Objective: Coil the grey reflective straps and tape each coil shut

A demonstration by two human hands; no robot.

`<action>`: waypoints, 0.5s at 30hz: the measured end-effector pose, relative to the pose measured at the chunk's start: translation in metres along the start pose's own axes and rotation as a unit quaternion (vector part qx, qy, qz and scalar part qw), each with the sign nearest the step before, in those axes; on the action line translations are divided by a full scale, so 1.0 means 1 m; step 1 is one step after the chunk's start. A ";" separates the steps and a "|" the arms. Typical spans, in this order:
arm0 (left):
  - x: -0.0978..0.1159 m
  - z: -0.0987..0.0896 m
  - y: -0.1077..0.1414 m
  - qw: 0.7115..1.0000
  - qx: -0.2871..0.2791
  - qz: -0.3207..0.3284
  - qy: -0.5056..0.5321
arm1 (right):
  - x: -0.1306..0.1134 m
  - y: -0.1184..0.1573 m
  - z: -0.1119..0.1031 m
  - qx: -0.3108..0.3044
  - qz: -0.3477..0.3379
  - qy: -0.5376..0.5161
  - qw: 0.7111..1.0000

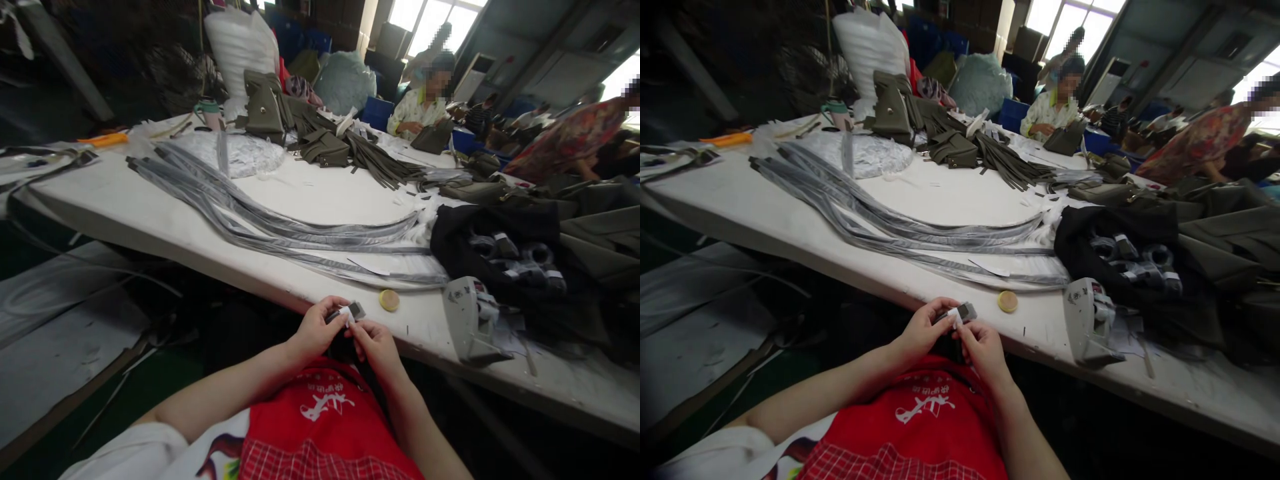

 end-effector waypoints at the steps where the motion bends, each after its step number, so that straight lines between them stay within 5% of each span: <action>1: 0.000 0.000 0.000 1.000 -0.006 -0.004 0.011 | 0.000 -0.001 -0.001 -0.003 0.006 0.007 1.000; 4: -0.001 0.000 -0.001 1.000 -0.010 -0.013 -0.007 | 0.000 0.000 -0.004 -0.029 0.024 0.030 0.999; 8: 0.002 -0.004 -0.001 0.990 0.062 0.016 -0.122 | -0.003 0.001 -0.004 -0.092 -0.004 0.013 0.996; 15: 0.023 -0.001 0.009 0.950 0.061 0.148 -0.269 | -0.005 -0.006 0.010 -0.017 -0.077 0.053 0.996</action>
Point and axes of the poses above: each hand's wrist, its own y-axis away from the middle knuckle, its own z-axis out of the palm, x = y × z, the point moved 1 cm from there along -y, towards the middle knuckle, and after that the axes turned 14 degrees about -x, right-handed, at the moved point
